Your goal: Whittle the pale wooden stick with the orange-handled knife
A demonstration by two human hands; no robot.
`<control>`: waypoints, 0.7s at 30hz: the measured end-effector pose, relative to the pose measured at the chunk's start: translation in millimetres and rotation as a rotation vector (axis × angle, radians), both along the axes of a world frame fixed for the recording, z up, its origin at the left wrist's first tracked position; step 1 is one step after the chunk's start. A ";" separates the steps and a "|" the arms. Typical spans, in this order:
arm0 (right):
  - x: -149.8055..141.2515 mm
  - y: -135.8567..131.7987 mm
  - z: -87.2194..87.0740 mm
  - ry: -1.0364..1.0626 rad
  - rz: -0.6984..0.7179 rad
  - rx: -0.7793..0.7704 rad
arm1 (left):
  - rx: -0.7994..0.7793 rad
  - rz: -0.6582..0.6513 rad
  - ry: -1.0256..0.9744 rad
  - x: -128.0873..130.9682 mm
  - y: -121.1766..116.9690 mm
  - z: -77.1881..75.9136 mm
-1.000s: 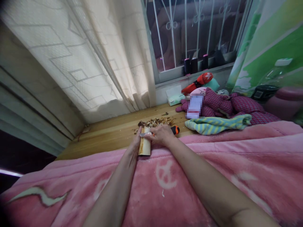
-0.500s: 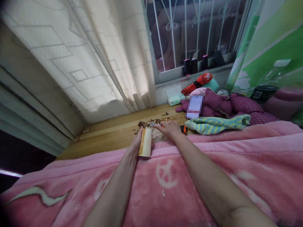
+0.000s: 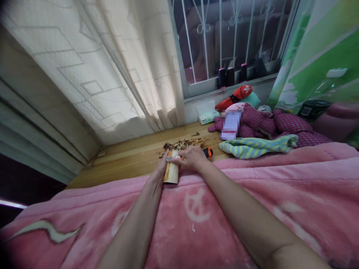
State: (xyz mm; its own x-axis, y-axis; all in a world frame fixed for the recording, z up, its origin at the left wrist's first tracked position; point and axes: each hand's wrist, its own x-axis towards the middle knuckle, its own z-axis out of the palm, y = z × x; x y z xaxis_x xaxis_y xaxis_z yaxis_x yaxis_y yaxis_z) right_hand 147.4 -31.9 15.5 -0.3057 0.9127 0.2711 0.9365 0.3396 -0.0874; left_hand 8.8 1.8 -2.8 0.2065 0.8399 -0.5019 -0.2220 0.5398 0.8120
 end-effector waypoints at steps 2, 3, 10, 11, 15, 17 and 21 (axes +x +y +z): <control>2.7 2.1 -1.9 0.002 0.002 0.005 | 0.027 -0.038 0.078 -0.5 -1.9 2.9; 4.4 3.5 -3.2 0.007 -0.004 0.008 | 0.043 -0.064 0.109 -0.9 -3.0 4.3; 14.5 11.4 -10.5 0.012 -0.134 -0.016 | 0.015 -0.214 0.130 -4.1 -4.1 8.7; 14.3 11.6 -10.9 0.015 -0.137 -0.019 | 0.015 -0.212 0.122 -4.4 -3.4 8.5; 12.7 13.4 -12.2 0.032 -0.152 -0.038 | 0.021 -0.177 0.128 -4.6 -3.3 7.7; 13.4 15.4 -12.8 0.035 -0.197 -0.077 | 0.022 -0.192 0.135 -3.5 -5.0 6.9; 15.4 17.9 -13.0 0.036 -0.270 -0.118 | 0.051 -0.231 0.138 -1.1 -7.0 3.1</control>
